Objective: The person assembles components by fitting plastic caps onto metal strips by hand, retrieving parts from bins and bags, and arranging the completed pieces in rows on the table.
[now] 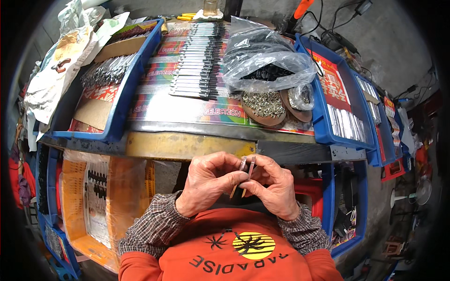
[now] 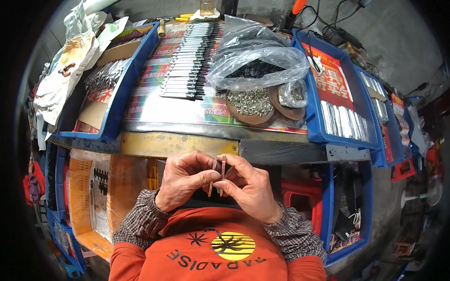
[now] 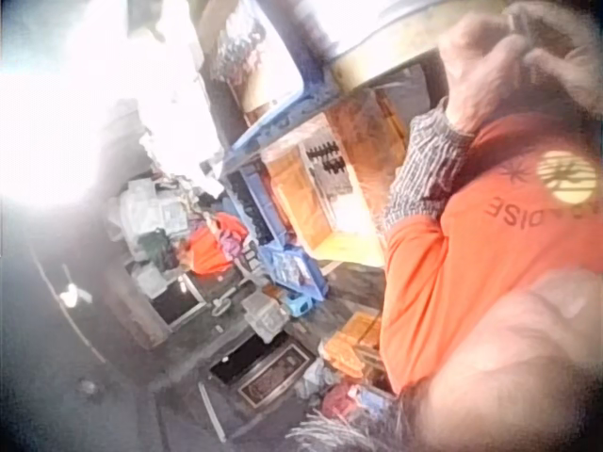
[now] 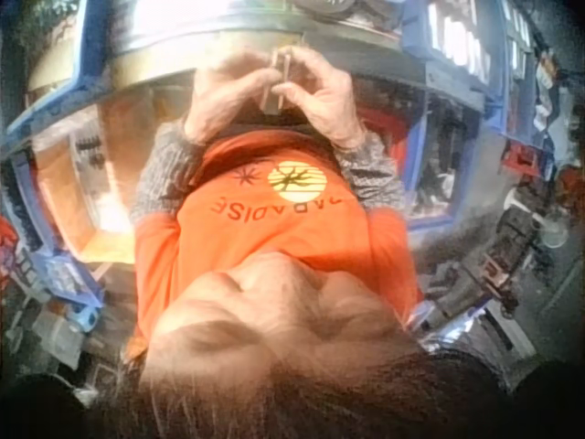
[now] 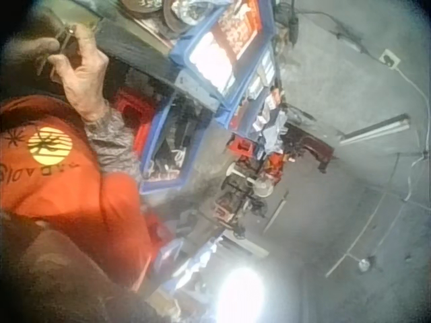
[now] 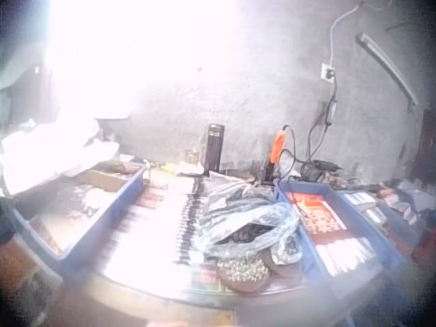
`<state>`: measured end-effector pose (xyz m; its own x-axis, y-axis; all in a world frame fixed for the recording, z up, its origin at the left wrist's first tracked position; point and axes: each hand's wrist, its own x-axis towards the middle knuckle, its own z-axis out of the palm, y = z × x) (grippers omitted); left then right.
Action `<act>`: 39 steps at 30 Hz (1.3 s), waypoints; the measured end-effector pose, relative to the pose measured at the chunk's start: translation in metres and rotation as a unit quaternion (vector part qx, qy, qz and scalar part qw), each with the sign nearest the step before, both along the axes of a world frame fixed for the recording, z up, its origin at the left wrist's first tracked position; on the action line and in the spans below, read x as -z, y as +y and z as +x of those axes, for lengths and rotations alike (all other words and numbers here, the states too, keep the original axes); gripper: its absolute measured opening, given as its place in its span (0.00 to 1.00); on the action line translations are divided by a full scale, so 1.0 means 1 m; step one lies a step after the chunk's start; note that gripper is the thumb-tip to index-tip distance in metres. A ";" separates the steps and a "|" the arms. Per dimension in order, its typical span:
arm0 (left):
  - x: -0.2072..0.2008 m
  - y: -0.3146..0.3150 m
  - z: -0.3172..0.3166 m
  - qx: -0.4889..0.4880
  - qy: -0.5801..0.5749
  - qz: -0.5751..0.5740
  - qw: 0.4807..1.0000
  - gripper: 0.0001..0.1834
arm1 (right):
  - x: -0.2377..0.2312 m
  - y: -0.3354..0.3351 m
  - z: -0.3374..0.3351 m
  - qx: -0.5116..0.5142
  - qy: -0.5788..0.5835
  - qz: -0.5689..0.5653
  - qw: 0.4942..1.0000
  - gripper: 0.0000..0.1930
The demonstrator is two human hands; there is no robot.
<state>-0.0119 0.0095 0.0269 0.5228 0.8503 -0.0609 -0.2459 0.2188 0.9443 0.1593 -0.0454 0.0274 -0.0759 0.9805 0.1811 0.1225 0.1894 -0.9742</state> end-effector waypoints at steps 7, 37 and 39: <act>0.005 0.002 0.002 0.027 -0.024 -0.041 0.998 0.06 | 0.005 -0.001 -0.005 0.001 -0.018 0.013 1.000 0.24; 0.024 -0.001 0.002 0.037 -0.080 -0.039 0.995 0.05 | 0.015 -0.003 -0.008 0.008 -0.012 -0.032 0.999 0.26; 0.025 -0.002 0.003 0.031 -0.082 -0.039 0.995 0.05 | 0.014 -0.002 -0.008 0.008 -0.023 -0.037 0.999 0.26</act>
<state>-0.0092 0.0072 0.0020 0.5830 0.8117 -0.0346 -0.3782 0.3088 0.8727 0.1513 -0.0476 0.0137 -0.0665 0.9923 0.1040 0.1694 0.1140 -0.9789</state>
